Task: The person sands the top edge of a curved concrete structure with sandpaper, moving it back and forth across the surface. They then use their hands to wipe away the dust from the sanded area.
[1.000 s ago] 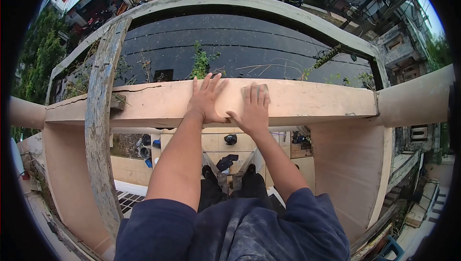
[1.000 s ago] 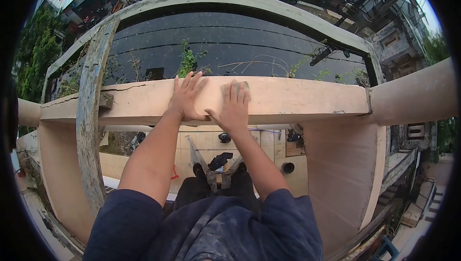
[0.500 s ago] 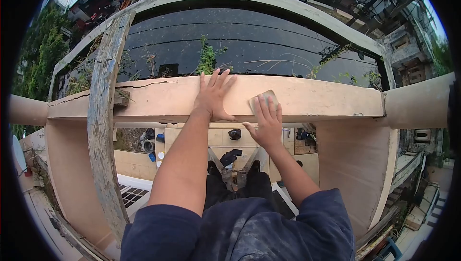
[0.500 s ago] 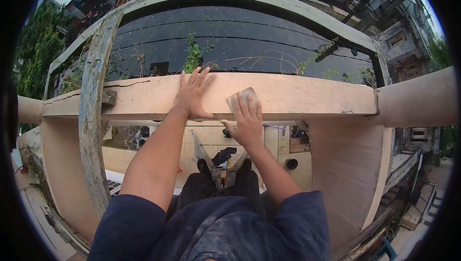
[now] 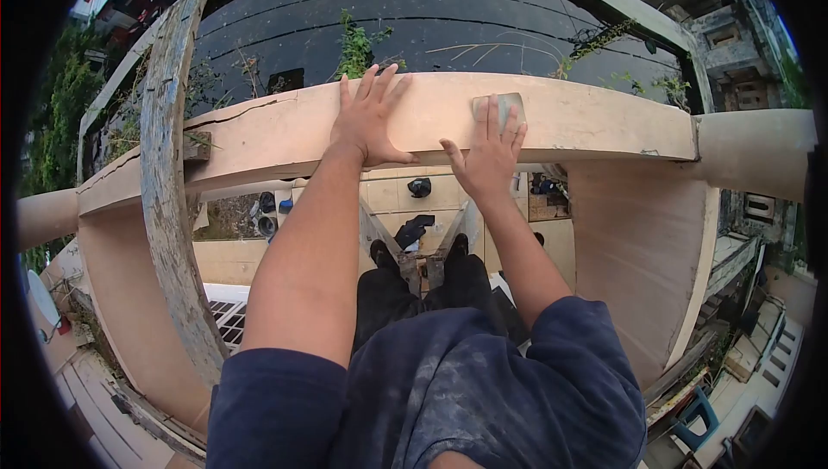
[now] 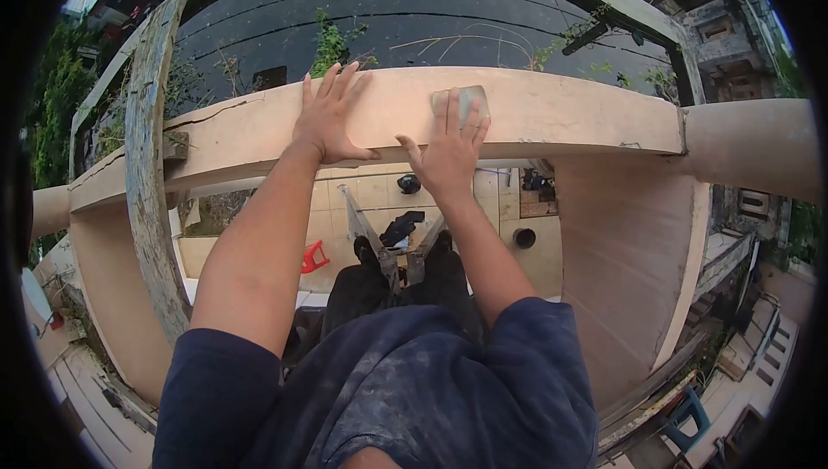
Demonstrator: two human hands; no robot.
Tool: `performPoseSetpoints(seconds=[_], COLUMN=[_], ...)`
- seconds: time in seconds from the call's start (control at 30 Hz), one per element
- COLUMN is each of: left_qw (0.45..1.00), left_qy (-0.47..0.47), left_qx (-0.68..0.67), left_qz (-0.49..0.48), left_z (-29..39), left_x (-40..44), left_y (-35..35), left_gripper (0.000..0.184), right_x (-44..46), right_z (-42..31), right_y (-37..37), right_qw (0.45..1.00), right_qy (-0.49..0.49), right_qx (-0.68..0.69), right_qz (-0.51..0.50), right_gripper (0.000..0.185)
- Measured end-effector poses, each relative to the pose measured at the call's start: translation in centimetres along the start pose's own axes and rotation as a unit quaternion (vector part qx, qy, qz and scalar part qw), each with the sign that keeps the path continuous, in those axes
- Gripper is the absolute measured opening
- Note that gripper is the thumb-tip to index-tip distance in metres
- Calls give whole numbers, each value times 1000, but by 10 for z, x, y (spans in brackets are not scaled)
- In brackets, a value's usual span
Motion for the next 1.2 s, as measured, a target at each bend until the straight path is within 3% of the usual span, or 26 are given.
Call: performPoseSetpoints(seconds=[0.07,0.1,0.17,0.27,0.33,0.43,0.5,0.53,0.67,0.77,0.83,0.9,0.93,1.03,1.17,1.2], left_qw=[1000,1000,1000,1000,1000,999,999,999,998,999,996,996,995,995,995,995], left_qy=[-6,-8,-11,-6,-7,-12,-15,-14,-20,-28,-29,-33,-36,-35,-37,-42], left_qx=[-4,-7,-6,-11,-4,-9,-13,-25,-31,-6,-23,-13,-16,-23,-21,-23], left_qz=[5,14,10,5,6,29,38,44,45,46,79,81,89,89,86,82], left_z=[1,-1,0,-4,0,-1,-2,-1,-3,-1,-1,0,-1,-2,0,1], left_x=[-1,1,3,1,1,1,2,0,1,0,1,3,4,-4,1,1], left_y=[-3,-2,0,-1,-1,-2,2,2,-3,-9,-3,-4,-4,-8,-3,-4], left_gripper=[153,153,153,152,152,151,150,149,149,150,148,148,148,148,149,149], right_x=[-4,-5,-15,-4,-10,-9,-16,-17,-6,14,22,31,34,31,1,4], right_z=[-40,-33,-26,42,40,-2,-29,-20,27,-12,-8,3,13,-7,-47,-33], right_y=[6,5,-4,-1,1,3,2,0,3,14,1,-4,-9,-10,-11,-6], right_qw=[996,996,979,1000,1000,999,997,997,1000,999,997,989,995,1000,992,996], right_qy=[67,64,171,22,-21,-22,55,72,-2,22,61,113,84,21,109,86], right_qx=[57,57,103,5,-21,-37,60,36,-16,20,35,80,49,-13,55,21], right_qz=[5,7,-34,7,-3,16,10,9,23,30,23,40,19,3,-13,-25], right_gripper=[96,96,93,85,83,81,78,75,66,58,62,77,88,87,86,81])
Point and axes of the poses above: each hand's wrist, its own x-axis towards the middle knuckle, its own y-axis out of the back of the hand, z = x × y, the point moved 9 cm from there along x, towards the middle knuckle, and after that the axes turned 8 degrees about y, right-handed, at the moved point
